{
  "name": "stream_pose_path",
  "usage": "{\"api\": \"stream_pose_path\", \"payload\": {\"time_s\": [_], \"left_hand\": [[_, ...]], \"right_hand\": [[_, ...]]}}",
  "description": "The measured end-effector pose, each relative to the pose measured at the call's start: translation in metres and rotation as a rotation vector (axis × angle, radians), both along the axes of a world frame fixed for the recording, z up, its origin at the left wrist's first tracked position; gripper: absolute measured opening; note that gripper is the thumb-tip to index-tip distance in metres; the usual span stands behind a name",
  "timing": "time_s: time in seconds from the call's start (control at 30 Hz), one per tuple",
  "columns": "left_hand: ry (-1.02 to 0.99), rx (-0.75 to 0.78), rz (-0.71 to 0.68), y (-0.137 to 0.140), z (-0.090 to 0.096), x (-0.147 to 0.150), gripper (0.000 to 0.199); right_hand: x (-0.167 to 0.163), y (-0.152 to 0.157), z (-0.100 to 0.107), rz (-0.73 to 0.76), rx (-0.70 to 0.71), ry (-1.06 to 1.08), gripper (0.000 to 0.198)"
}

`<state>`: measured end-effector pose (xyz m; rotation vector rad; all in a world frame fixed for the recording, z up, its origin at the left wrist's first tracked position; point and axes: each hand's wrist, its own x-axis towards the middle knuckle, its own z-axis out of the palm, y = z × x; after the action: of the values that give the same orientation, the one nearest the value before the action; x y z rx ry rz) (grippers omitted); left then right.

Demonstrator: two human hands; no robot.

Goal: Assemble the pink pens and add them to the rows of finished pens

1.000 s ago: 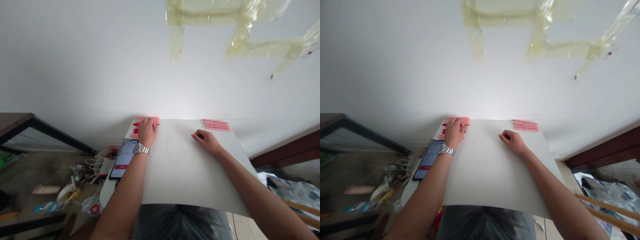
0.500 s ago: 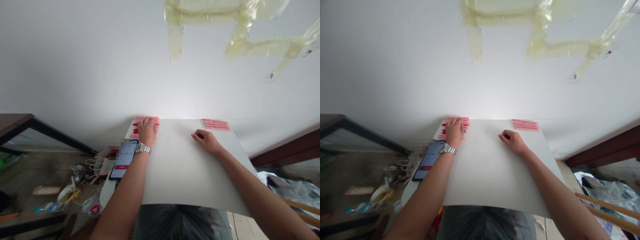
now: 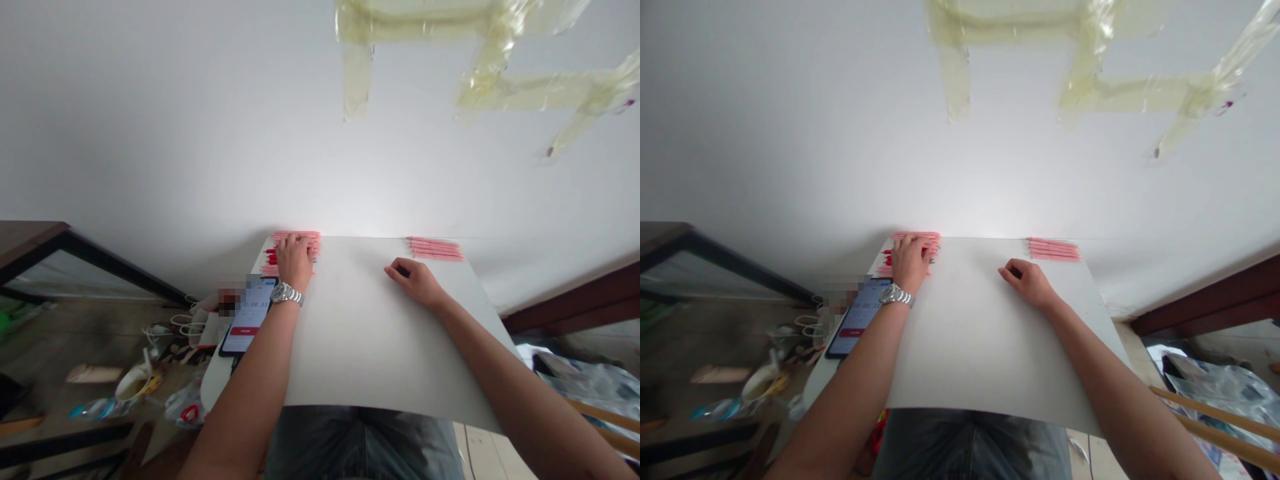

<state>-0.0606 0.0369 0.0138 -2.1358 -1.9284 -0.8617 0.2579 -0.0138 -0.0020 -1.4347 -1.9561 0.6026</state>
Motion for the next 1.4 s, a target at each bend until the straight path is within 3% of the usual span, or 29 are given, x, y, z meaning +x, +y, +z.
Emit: {"api": "stream_pose_path", "payload": {"time_s": [0.2,0.33,0.5,0.63,0.8,1.1,1.23,1.4], "left_hand": [[-0.076,0.068,-0.070,-0.005,0.013,0.003,0.024],[-0.165,0.193,-0.151,-0.012,0.022,0.010,0.025],[-0.376,0.254,-0.333,-0.022,0.028,0.026,0.025],[-0.679,0.196,-0.458,-0.025,0.025,0.041,0.022],[-1.134,-0.026,-0.555,-0.022,0.010,0.057,0.029],[-1.459,-0.260,-0.636,-0.026,-0.009,0.073,0.030],[-1.447,-0.315,-0.696,-0.027,-0.012,0.073,0.028],[-1.138,-0.245,-0.617,-0.024,-0.014,0.068,0.024]], "right_hand": [[0.000,0.000,0.000,0.007,0.002,-0.008,0.040],[0.000,0.000,0.001,0.001,0.006,-0.020,0.041],[-0.001,0.000,0.001,0.002,0.002,-0.004,0.040],[-0.001,0.000,0.002,0.002,-0.003,-0.003,0.040],[-0.004,-0.002,0.004,-0.013,0.005,0.050,0.035],[-0.011,-0.005,0.002,-0.029,-0.033,0.409,0.044],[-0.011,-0.003,0.002,-0.018,-0.020,0.543,0.037],[-0.007,-0.003,0.007,-0.058,0.027,0.540,0.034]]}}
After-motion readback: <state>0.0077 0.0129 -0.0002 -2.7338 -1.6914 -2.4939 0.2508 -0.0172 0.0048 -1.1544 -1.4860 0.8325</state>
